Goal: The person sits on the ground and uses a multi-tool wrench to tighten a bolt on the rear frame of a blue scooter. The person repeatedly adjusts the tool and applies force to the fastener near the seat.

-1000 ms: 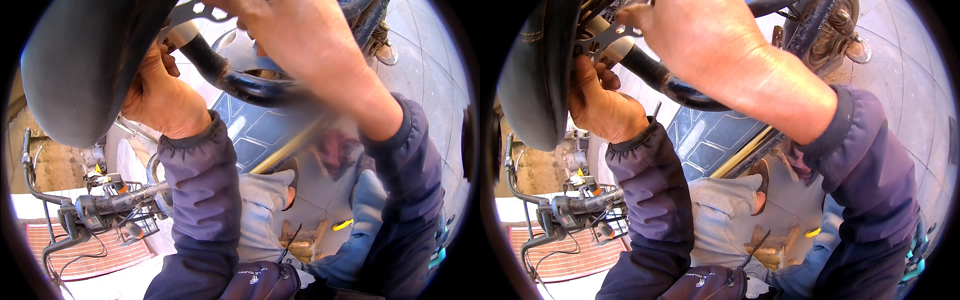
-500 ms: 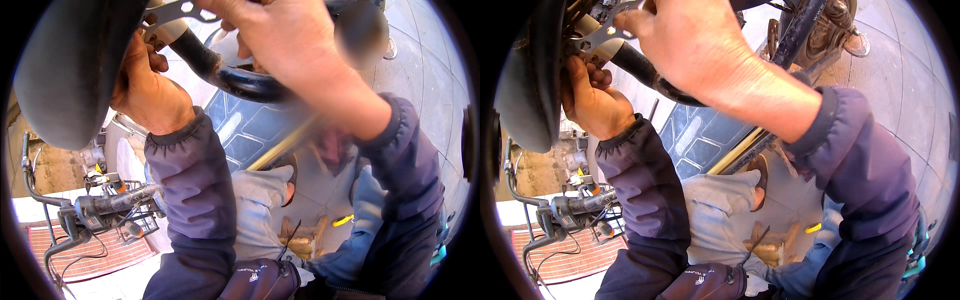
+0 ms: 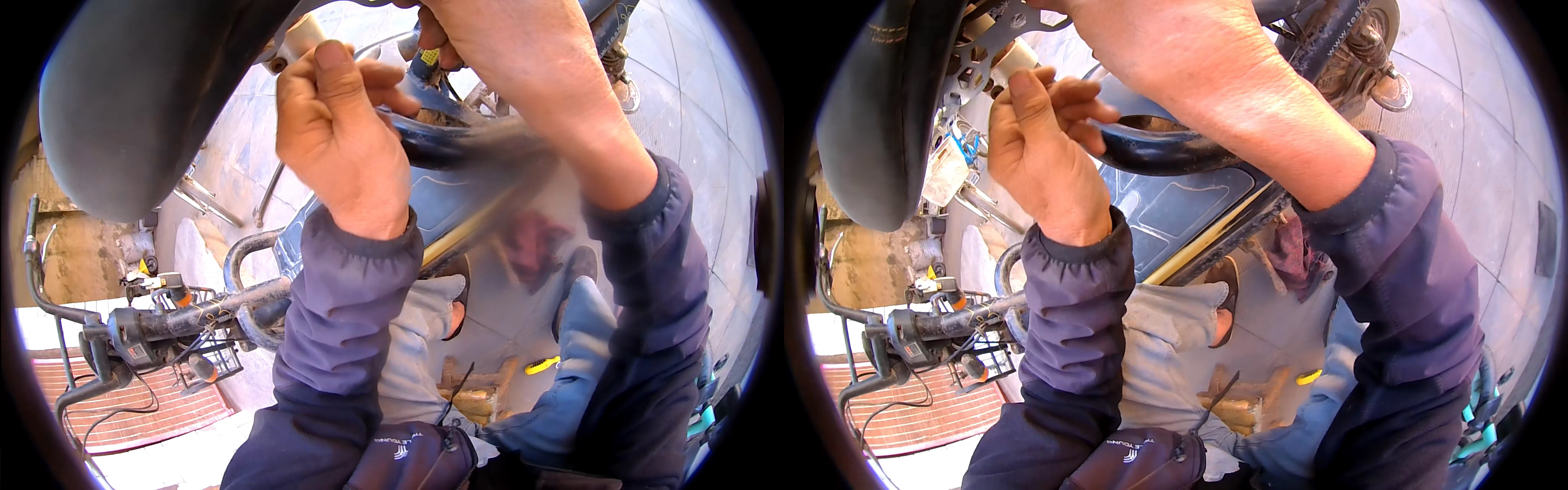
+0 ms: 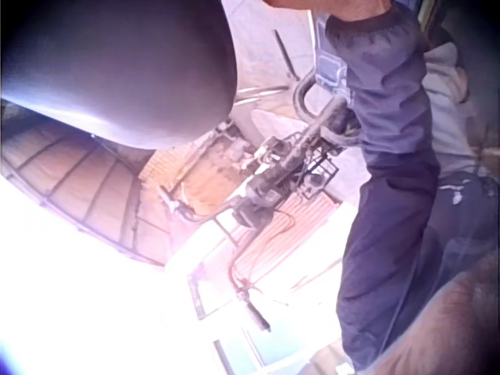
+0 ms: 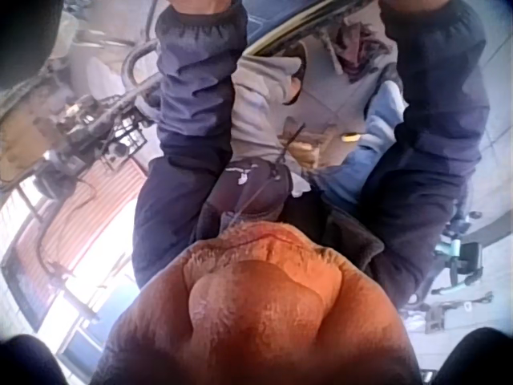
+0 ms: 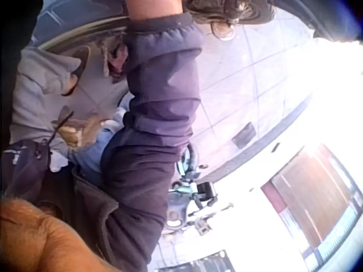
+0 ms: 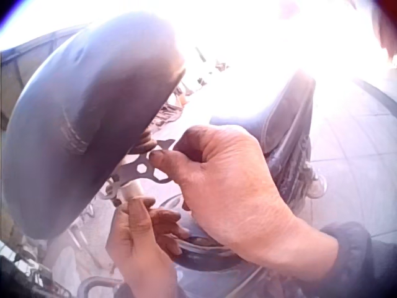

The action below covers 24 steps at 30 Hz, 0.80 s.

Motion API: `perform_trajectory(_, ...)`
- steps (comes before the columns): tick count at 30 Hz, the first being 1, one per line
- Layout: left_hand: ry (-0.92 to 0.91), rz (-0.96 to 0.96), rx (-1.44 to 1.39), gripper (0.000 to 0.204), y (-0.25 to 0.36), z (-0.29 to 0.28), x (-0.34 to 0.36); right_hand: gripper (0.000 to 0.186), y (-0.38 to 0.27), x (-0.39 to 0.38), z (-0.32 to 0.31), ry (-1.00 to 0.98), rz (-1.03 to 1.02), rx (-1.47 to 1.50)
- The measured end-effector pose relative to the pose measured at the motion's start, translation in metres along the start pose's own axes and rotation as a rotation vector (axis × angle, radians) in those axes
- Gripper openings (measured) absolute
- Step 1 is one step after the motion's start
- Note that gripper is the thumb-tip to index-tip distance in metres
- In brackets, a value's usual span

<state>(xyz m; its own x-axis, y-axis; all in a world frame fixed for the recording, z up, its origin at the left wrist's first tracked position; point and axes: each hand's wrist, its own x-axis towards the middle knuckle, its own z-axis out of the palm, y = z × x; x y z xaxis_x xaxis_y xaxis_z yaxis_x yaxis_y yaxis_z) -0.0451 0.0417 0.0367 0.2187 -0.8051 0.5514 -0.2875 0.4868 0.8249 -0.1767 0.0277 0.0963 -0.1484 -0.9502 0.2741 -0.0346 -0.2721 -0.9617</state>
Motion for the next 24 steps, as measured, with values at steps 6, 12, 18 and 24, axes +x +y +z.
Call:
perform_trajectory(6, 0.046, -0.044, -0.016, 0.047, 0.010, -0.001, 0.011, 0.028, 0.020, -0.002, 0.007, 0.164, -0.371, -0.195)
perform_trajectory(12, 0.216, 0.021, 0.048, 0.043, 0.011, -0.017, 0.025, 0.031, -0.002, -0.006, -0.009, -0.019, -0.107, -0.161)
perform_trajectory(18, 0.159, 0.219, 0.100, 0.025, 0.015, -0.030, 0.041, 0.022, 0.035, -0.013, 0.001, -0.018, -0.351, -0.216)
perform_trajectory(24, 0.190, 0.218, 0.021, 0.020, 0.008, -0.028, 0.043, 0.017, 0.060, -0.005, 0.022, 0.008, -0.472, -0.270)
